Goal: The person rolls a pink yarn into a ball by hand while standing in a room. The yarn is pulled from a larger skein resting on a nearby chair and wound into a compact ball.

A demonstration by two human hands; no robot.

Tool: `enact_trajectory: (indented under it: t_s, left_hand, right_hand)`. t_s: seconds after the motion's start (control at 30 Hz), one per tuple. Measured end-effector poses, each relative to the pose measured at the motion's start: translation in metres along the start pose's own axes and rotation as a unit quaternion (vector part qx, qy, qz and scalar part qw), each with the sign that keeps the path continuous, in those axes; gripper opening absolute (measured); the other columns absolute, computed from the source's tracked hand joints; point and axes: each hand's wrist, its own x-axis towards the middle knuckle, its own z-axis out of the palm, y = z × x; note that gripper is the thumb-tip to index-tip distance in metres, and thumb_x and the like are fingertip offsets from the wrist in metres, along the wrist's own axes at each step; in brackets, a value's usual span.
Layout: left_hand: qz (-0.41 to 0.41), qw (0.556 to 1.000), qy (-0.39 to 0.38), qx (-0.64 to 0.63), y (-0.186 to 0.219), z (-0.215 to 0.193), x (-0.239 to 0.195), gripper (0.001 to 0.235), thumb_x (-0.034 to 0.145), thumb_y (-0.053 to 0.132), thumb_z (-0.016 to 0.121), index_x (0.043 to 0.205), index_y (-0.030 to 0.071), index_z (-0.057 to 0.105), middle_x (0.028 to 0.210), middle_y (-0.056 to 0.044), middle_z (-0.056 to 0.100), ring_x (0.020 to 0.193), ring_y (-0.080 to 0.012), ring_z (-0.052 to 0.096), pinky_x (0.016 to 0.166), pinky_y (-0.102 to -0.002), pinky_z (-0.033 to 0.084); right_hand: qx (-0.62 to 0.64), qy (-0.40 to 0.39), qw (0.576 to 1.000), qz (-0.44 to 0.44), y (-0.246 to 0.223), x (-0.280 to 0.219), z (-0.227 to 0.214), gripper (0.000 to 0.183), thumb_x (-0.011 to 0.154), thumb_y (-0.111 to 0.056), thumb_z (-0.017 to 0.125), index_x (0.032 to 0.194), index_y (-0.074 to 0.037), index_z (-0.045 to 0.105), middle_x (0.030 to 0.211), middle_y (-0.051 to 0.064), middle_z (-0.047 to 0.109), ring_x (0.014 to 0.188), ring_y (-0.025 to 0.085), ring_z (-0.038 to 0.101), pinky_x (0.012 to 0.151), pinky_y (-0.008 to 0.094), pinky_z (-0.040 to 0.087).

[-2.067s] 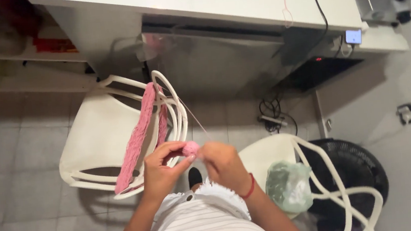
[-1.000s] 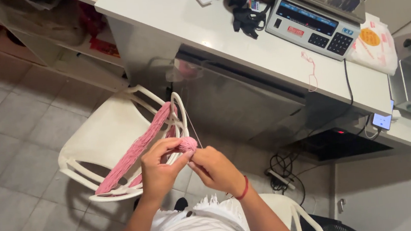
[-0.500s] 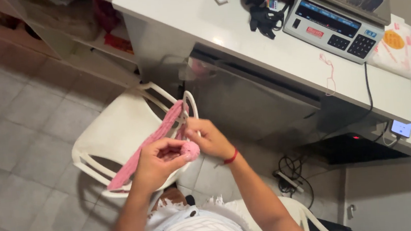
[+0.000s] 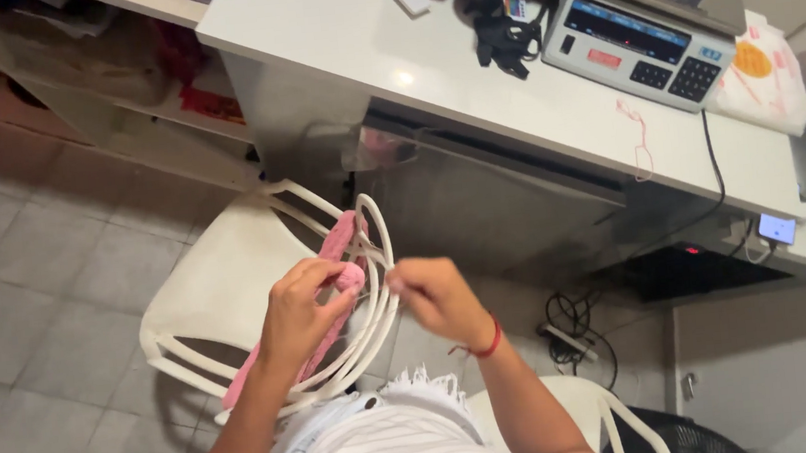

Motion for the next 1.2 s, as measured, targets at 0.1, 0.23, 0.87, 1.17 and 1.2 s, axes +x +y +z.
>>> enact_trajectory:
  t_s: [0.1, 0.23, 0.87, 1.17, 1.2]
  left_hand:
    - [-0.021, 0.986, -0.09, -0.137, 0.024, -0.016, 0.002, 0.032, 0.07, 0.008, 0.09, 0.1, 0.003, 0.079, 0.092, -0.014, 0.078, 0.084, -0.0263, 0.078, 0.075, -0.032, 0.064]
    - [-0.043, 0.964, -0.104, -0.239, 0.032, -0.025, -0.007, 0.037, 0.067, 0.006, 0.094, 0.101, 0.001, 0.08, 0.096, -0.014, 0.079, 0.085, -0.0224, 0.077, 0.077, -0.031, 0.064]
    - [-0.049, 0.932, 0.222, -0.282, 0.042, -0.045, -0.056, 0.034, 0.069, -0.005, 0.09, 0.1, -0.005, 0.076, 0.094, -0.015, 0.076, 0.08, -0.0159, 0.072, 0.076, -0.032, 0.065]
    - [-0.022, 0.924, 0.378, 0.053, 0.067, -0.068, -0.091, 0.028, 0.078, 0.007, 0.089, 0.102, -0.002, 0.076, 0.096, -0.013, 0.075, 0.081, -0.0231, 0.076, 0.074, -0.029, 0.064]
    - [-0.024, 0.933, 0.353, 0.066, 0.069, -0.068, -0.096, 0.028, 0.078, 0.008, 0.088, 0.102, 0.0, 0.076, 0.096, -0.012, 0.075, 0.082, -0.0235, 0.076, 0.073, -0.029, 0.064]
  right_hand:
    - [0.028, 0.055, 0.998, 0.016, 0.006, 0.024, -0.006, 0.024, 0.102, -0.015, 0.061, 0.079, -0.009, 0.068, 0.062, 0.0, 0.054, 0.056, 0.014, 0.046, 0.059, 0.029, 0.048]
    - [0.031, 0.075, 0.996, 0.027, 0.037, 0.034, 0.021, 0.023, 0.104, -0.016, 0.059, 0.083, -0.009, 0.067, 0.063, 0.004, 0.055, 0.056, 0.012, 0.046, 0.057, 0.03, 0.046]
    - [0.024, -0.205, 0.968, -0.143, 0.014, 0.08, 0.08, 0.009, 0.098, -0.014, 0.059, 0.089, -0.013, 0.062, 0.07, 0.005, 0.06, 0.062, 0.032, 0.062, 0.063, 0.037, 0.051]
    - [-0.005, -0.31, 0.92, -0.241, -0.043, 0.085, 0.063, 0.011, 0.088, -0.001, 0.059, 0.083, -0.011, 0.056, 0.064, 0.01, 0.052, 0.058, 0.039, 0.059, 0.057, 0.04, 0.05]
    - [0.021, -0.284, 0.924, -0.254, -0.051, 0.095, 0.063, 0.018, 0.092, -0.001, 0.056, 0.078, -0.013, 0.055, 0.063, 0.006, 0.049, 0.055, 0.035, 0.057, 0.057, 0.034, 0.05]
